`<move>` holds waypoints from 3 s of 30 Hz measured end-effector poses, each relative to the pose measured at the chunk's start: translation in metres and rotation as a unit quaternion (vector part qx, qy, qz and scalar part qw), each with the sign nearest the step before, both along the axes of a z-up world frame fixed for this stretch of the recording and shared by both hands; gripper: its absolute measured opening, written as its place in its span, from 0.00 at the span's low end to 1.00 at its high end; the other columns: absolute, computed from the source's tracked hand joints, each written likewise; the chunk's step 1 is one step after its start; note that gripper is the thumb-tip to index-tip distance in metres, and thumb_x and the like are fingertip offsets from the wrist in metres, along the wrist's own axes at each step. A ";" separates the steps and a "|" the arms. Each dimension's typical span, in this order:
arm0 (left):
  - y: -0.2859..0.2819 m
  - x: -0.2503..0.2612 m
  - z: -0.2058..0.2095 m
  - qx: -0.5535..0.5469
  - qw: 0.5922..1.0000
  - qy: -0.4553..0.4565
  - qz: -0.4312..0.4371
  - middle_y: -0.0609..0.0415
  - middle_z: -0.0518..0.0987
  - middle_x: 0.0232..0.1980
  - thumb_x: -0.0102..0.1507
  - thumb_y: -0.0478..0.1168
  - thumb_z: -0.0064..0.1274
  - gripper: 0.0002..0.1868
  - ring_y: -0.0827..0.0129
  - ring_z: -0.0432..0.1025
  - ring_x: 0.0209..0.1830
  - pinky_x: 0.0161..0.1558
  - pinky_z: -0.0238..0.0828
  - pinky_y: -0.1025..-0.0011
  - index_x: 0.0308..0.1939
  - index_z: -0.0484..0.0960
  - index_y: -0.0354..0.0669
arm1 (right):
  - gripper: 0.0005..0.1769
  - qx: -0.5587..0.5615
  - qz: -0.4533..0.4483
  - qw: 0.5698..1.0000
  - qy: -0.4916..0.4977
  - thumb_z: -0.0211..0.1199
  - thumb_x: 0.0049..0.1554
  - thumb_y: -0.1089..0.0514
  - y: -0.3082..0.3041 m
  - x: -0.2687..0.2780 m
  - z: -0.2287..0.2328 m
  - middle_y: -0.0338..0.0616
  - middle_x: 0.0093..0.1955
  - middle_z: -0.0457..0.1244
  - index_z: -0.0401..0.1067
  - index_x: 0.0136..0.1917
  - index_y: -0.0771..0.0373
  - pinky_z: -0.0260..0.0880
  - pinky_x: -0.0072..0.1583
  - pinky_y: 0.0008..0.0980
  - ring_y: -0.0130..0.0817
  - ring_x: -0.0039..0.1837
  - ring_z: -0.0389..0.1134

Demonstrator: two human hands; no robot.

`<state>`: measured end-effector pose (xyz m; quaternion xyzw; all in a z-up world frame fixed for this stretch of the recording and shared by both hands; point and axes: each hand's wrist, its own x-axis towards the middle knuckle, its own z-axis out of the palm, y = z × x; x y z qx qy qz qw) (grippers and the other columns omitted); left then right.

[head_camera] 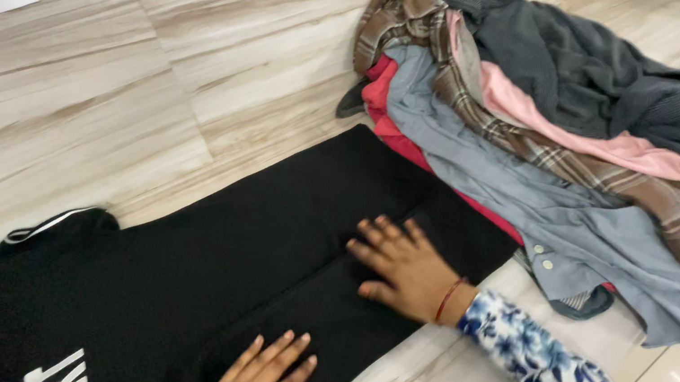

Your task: The person folds a light-blue infant shirt and a black polo shirt on a wooden surface and places them into an open suitcase.

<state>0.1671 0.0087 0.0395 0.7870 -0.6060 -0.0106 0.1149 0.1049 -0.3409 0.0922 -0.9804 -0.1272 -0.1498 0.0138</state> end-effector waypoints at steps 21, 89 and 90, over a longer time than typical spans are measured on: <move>0.009 0.001 -0.016 -0.073 0.952 -0.289 0.070 0.46 0.52 0.79 0.71 0.70 0.28 0.36 0.50 0.41 0.80 0.69 0.29 0.35 0.76 0.59 0.58 | 0.41 -0.001 -0.167 0.985 0.046 0.45 0.61 0.29 -0.103 0.016 -0.020 0.46 0.84 0.40 0.50 0.81 0.48 0.33 0.78 0.56 0.45 0.84 0.36; 0.176 -0.137 0.095 -0.088 0.947 -0.034 0.307 0.37 0.61 0.77 0.65 0.55 0.54 0.36 0.44 0.48 0.78 0.73 0.36 0.43 0.72 0.68 0.40 | 0.28 0.115 0.229 0.965 0.051 0.64 0.55 0.50 0.184 0.064 0.017 0.44 0.68 0.60 0.69 0.68 0.54 0.59 0.68 0.45 0.44 0.70 0.61; 0.184 -0.142 0.094 -0.100 0.946 -0.016 0.309 0.38 0.62 0.78 0.67 0.53 0.54 0.34 0.47 0.51 0.80 0.74 0.41 0.46 0.72 0.69 0.39 | 0.28 0.118 0.230 0.965 0.050 0.64 0.55 0.50 0.181 0.070 0.015 0.44 0.68 0.60 0.69 0.68 0.54 0.59 0.68 0.45 0.44 0.70 0.61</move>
